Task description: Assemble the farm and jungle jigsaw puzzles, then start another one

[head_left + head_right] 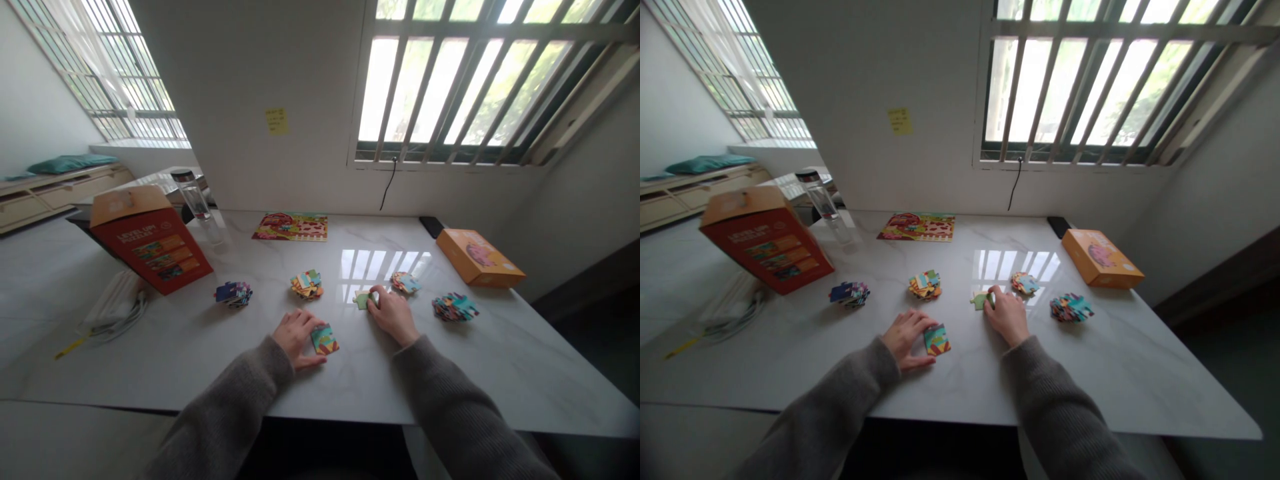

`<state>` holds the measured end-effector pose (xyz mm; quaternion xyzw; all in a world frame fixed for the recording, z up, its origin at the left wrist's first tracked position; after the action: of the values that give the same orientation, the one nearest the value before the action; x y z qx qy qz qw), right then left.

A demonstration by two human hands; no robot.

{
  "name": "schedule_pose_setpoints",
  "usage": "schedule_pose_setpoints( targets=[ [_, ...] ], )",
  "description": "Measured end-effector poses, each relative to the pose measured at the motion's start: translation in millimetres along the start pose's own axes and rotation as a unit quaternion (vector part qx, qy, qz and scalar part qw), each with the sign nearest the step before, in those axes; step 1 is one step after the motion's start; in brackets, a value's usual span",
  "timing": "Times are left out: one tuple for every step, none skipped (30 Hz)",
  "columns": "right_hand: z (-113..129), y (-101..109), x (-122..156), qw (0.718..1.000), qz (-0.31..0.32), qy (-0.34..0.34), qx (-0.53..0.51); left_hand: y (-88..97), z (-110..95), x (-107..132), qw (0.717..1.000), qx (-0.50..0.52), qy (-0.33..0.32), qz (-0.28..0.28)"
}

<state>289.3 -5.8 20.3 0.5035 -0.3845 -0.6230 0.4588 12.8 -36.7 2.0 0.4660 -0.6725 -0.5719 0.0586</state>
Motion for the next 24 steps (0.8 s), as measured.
schedule_pose_setpoints(
  targets=[
    [0.8, 0.7, 0.5, 1.0, 0.002, 0.001, 0.002, -2.3, -1.3, 1.9, 1.0, -0.014, 0.005, 0.014],
    [1.5, 1.4, 1.0, 1.0, 0.003, 0.002, 0.002, -3.4, -2.3, 2.6, 0.999, -0.021, 0.01, 0.023],
    [2.1, 2.0, 1.3, 1.0, 0.003, 0.003, 0.001, -3.4, -3.1, 2.7, 0.999, -0.021, 0.014, 0.029],
    [2.6, 2.6, 1.6, 1.0, 0.004, 0.003, 0.0, -2.5, -3.7, 2.6, 0.999, -0.015, 0.017, 0.034],
    [2.9, 3.1, 1.7, 1.0, 0.004, 0.004, -0.002, -0.8, -4.1, 2.6, 0.999, -0.007, 0.018, 0.038],
    [3.0, 3.4, 1.8, 1.0, 0.004, 0.005, -0.003, 1.4, -4.3, 3.0, 0.999, 0.002, 0.019, 0.041],
    [2.8, 3.6, 1.9, 1.0, 0.003, 0.007, -0.004, 4.1, -4.3, 4.1, 0.999, 0.01, 0.018, 0.045],
    [2.3, 3.7, 1.9, 1.0, 0.003, 0.009, -0.004, 7.0, -4.0, 5.9, 0.999, 0.017, 0.017, 0.048],
    [1.6, 3.5, 1.9, 1.0, 0.002, 0.011, -0.005, 9.9, -3.5, 8.2, 0.998, 0.023, 0.017, 0.05],
    [0.8, 3.2, 2.0, 1.0, -0.001, 0.013, -0.006, 12.9, -2.7, 10.8, 0.998, 0.028, 0.016, 0.051],
    [0.0, 2.9, 1.9, 1.0, -0.008, 0.016, -0.009, 15.6, -1.8, 13.5, 0.998, 0.033, 0.016, 0.052],
    [-0.3, 2.8, 1.9, 0.999, -0.021, 0.019, -0.016, 18.1, -0.7, 15.9, 0.998, 0.037, 0.015, 0.052],
    [0.2, 2.9, 1.7, 0.998, -0.041, 0.025, -0.028, 20.2, 0.6, 17.8, 0.998, 0.041, 0.015, 0.052],
    [1.9, 3.1, 1.7, 0.996, -0.066, 0.035, -0.044, 22.1, 1.9, 18.9, 0.998, 0.046, 0.013, 0.05],
    [5.2, 3.3, 1.6, 0.993, -0.09, 0.05, -0.064, 23.7, 3.4, 19.2, 0.998, 0.053, 0.012, 0.044],
    [10.3, 3.4, 1.7, 0.987, -0.111, 0.07, -0.087, 25.1, 5.0, 18.8, 0.997, 0.062, 0.01, 0.035],
    [17.1, 3.2, 1.6, 0.981, -0.124, 0.095, -0.112, 26.2, 6.7, 17.8, 0.997, 0.072, 0.009, 0.022],
    [25.7, 2.7, 1.4, 0.974, -0.127, 0.126, -0.137, 27.1, 8.6, 16.5, 0.997, 0.08, 0.009, 0.006],
    [35.5, 2.2, 0.8, 0.966, -0.124, 0.158, -0.161, 27.5, 10.7, 15.1, 0.996, 0.086, 0.01, -0.009],
    [46.4, 1.9, -0.4, 0.957, -0.114, 0.196, -0.182, 27.5, 12.9, 14.0, 0.996, 0.088, 0.012, -0.023],
    [57.5, 2.0, -2.6, 0.946, -0.103, 0.232, -0.2, 27.0, 15.1, 13.1, 0.996, 0.086, 0.014, -0.035],
    [68.3, 2.4, -6.1, 0.936, -0.092, 0.265, -0.211, 26.2, 17.1, 12.6, 0.995, 0.082, 0.015, -0.044],
    [78.4, 3.1, -11.1, 0.927, -0.08, 0.293, -0.218, 25.2, 19.0, 12.4, 0.995, 0.079, 0.015, -0.054],
    [87.4, 4.0, -17.7, 0.921, -0.07, 0.313, -0.221, 24.5, 20.7, 12.5, 0.995, 0.077, 0.015, -0.063]
  ],
)
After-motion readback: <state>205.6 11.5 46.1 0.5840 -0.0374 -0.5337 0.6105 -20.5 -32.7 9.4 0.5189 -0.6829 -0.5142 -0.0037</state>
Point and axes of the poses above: each hand's wrist, its own x-axis away from the middle knuckle, its own y-axis out of the back of the hand, z = x × y, the point moved 3 cm from there along -x, towards the middle knuckle, and after that the axes turned 8 degrees about -z, right-handed, at the moved point
